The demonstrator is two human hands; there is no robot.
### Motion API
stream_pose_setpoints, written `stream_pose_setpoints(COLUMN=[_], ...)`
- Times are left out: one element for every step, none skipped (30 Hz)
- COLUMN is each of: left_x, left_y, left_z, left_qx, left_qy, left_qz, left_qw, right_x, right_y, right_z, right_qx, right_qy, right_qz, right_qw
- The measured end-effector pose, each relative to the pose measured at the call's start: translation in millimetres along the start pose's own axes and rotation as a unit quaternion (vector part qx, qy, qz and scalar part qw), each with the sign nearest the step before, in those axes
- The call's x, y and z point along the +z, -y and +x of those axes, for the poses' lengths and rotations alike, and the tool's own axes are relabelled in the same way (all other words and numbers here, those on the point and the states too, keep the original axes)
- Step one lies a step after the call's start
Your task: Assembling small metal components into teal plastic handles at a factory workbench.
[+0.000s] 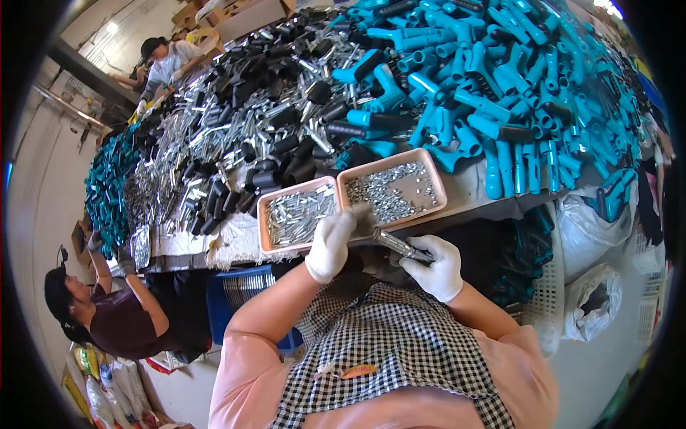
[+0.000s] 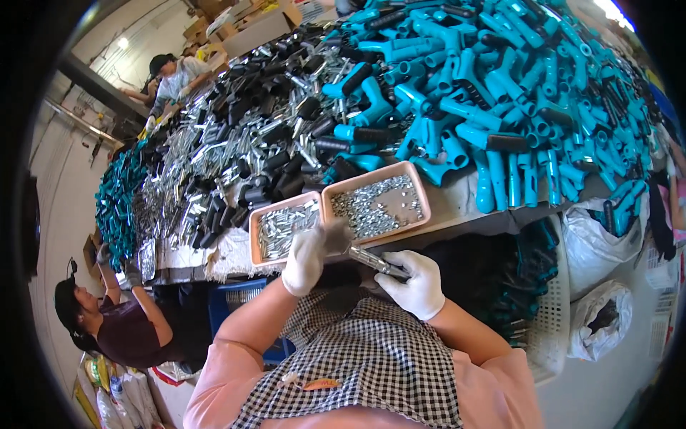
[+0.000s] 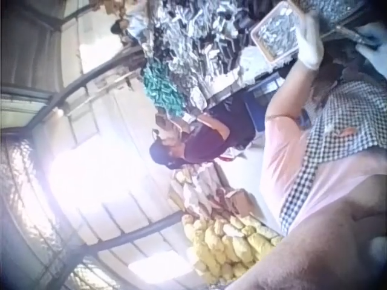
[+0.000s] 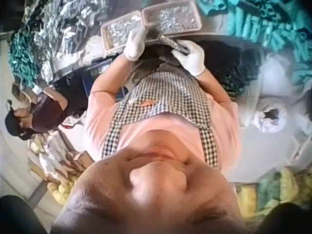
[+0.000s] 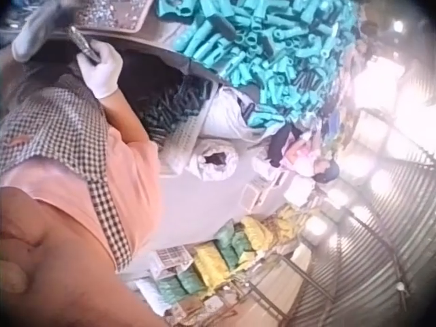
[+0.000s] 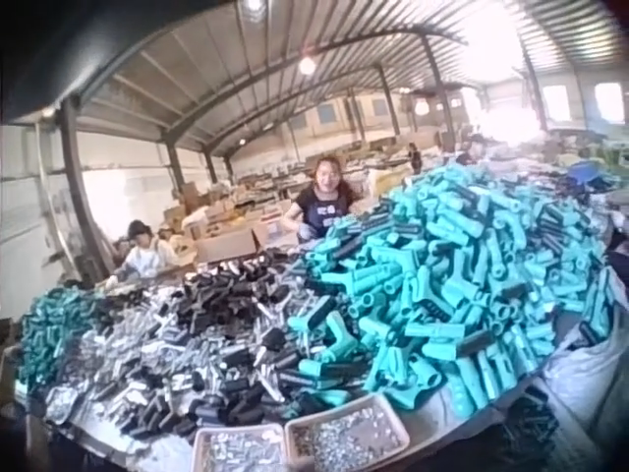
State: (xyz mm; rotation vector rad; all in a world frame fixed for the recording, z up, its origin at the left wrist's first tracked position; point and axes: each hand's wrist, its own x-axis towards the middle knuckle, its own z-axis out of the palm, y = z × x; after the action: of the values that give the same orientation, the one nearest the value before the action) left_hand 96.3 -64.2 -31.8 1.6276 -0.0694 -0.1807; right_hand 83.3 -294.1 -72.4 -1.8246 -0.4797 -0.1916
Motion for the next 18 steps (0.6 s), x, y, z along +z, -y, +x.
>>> stream_pose_setpoints(left_x=[2.8,7.3,16.0,29.5,51.4,58.2,69.9,78.6,87.0,99.1,93.5,93.5,83.7,86.6,93.1,93.0,83.0,71.2], left_y=[-1.9,-8.0,-16.9,-28.1,-40.0,-32.9,-29.1,-25.7,-12.6,-10.0,14.1,22.2,34.7,32.9,21.0,9.3,-4.2,-15.9], left_z=[23.4,51.3,81.5,109.7,133.7,161.6,187.0,210.4,230.9,243.9,262.6,272.9,280.9,280.1,273.0,265.4,253.8,242.7], left_qx=[0.040,0.084,0.078,0.072,0.071,0.082,0.094,0.050,0.047,-0.018,-0.037,-0.066,-0.116,-0.120,-0.124,-0.024,0.016,0.054], left_qy=[-0.010,-0.010,-0.020,-0.032,-0.072,-0.065,-0.066,-0.037,-0.041,-0.020,-0.101,-0.131,-0.188,-0.174,-0.153,-0.085,-0.087,-0.087], left_qz=[-0.009,0.065,0.184,0.300,0.362,0.388,0.436,0.471,0.519,0.555,0.527,0.485,0.400,0.394,0.388,0.544,0.574,0.603], left_qw=[0.999,0.994,0.980,0.951,0.927,0.916,0.893,0.880,0.853,0.832,0.843,0.862,0.889,0.895,0.900,0.834,0.814,0.791], right_x=[-5.7,-11.1,-17.2,-22.0,-28.4,-31.8,-32.9,-33.2,-36.7,-37.7,-34.6,-36.4,-35.9,-38.1,-41.9,-45.8,-47.2,-47.5], right_y=[-2.2,-4.5,-6.2,-8.5,-11.2,-11.9,-19.2,-18.9,-15.3,-19.6,-17.0,-15.5,-3.7,-7.7,-11.4,-13.2,-11.4,-9.2], right_z=[0.6,1.6,2.6,2.9,1.5,0.4,-4.8,-5.8,-6.2,-9.4,-8.0,-9.1,-6.7,-10.5,-15.3,-16.9,-16.4,-15.6], right_qx=[0.027,0.052,0.078,0.075,0.086,0.090,0.111,0.095,0.108,0.093,0.063,0.054,0.064,0.082,0.107,0.109,0.102,0.106], right_qy=[-0.022,-0.044,-0.047,-0.050,-0.062,-0.070,-0.075,-0.085,-0.073,-0.082,-0.080,-0.077,-0.066,-0.074,-0.087,-0.099,-0.096,-0.095], right_qz=[0.011,0.023,0.013,0.009,-0.004,-0.012,0.010,0.004,0.005,-0.012,-0.030,-0.045,-0.048,-0.039,-0.031,-0.044,-0.043,-0.044], right_qw=[0.999,0.997,0.996,0.996,0.994,0.993,0.991,0.992,0.991,0.992,0.994,0.995,0.995,0.993,0.990,0.988,0.989,0.989])
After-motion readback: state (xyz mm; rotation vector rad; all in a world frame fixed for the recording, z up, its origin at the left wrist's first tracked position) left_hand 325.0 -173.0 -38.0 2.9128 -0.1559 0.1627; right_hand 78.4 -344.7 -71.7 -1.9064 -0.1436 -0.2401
